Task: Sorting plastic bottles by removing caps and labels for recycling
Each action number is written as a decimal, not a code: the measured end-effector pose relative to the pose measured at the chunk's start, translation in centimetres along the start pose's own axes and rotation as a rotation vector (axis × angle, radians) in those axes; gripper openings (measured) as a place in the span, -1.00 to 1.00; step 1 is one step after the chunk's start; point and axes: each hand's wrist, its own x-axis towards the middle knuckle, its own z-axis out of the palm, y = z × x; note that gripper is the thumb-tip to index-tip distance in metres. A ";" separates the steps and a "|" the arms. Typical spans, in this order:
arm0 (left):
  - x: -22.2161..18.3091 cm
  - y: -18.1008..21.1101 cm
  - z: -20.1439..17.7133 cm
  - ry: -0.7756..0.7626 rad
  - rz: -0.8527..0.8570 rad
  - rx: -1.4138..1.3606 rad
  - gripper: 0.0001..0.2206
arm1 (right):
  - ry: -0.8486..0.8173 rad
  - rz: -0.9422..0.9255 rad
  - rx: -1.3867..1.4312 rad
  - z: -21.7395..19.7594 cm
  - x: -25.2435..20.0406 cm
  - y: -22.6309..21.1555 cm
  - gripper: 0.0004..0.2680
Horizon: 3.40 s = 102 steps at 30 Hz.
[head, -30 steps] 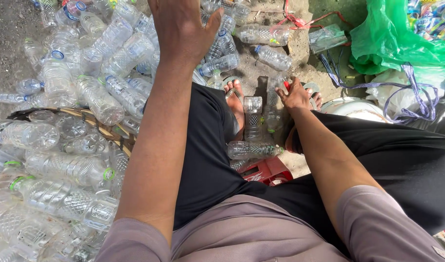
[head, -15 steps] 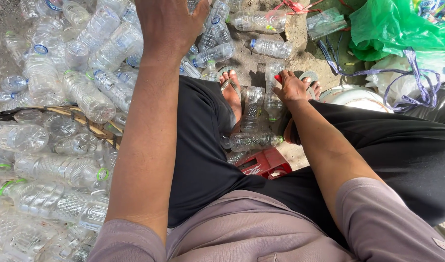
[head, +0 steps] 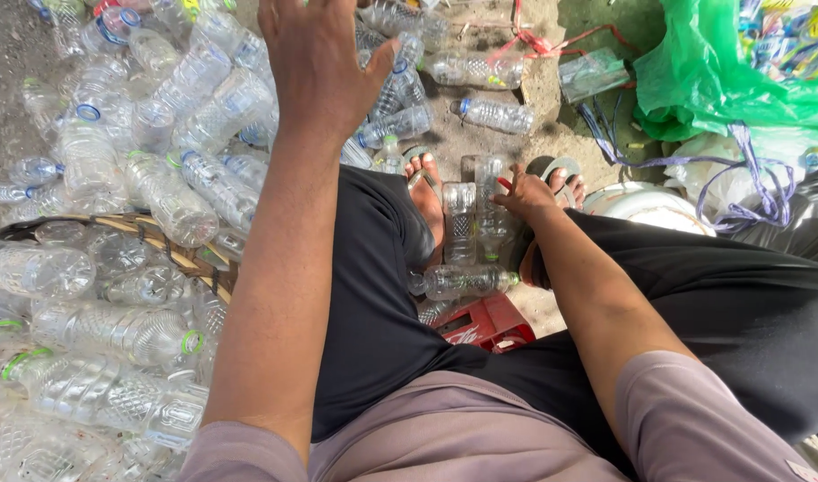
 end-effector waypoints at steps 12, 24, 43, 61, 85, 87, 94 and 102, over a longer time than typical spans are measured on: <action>-0.9 0.8 -3.0 -0.148 -0.359 -0.198 -0.68 | 0.063 0.119 0.217 -4.9 1.7 1.0 -0.58; -3.3 -15.0 3.3 -0.317 -0.724 -0.045 -0.57 | 0.079 0.242 0.443 -10.3 1.9 -1.9 -0.63; 1.5 -10.5 12.2 -0.324 -0.297 -0.246 -0.48 | 0.485 0.247 0.496 -11.1 4.3 0.2 -0.72; 1.1 -11.6 13.8 -0.307 -0.425 -0.217 -0.42 | 0.337 0.108 -0.141 -28.9 40.4 2.5 -0.45; 0.8 -11.7 14.4 -0.321 -0.458 -0.400 -0.42 | 0.247 0.103 0.299 -22.4 21.8 -0.8 -0.44; 1.0 -11.5 14.6 -0.313 -0.448 -0.400 -0.42 | 0.491 0.151 0.289 -20.0 22.8 -1.9 -0.45; 1.4 -11.1 14.0 -0.297 -0.435 -0.405 -0.41 | 0.585 0.487 0.555 -11.7 29.5 -5.7 -0.14; 3.7 -10.5 8.3 -0.138 -0.594 -0.579 -0.45 | 0.579 0.298 0.866 -20.2 19.5 -8.9 -0.19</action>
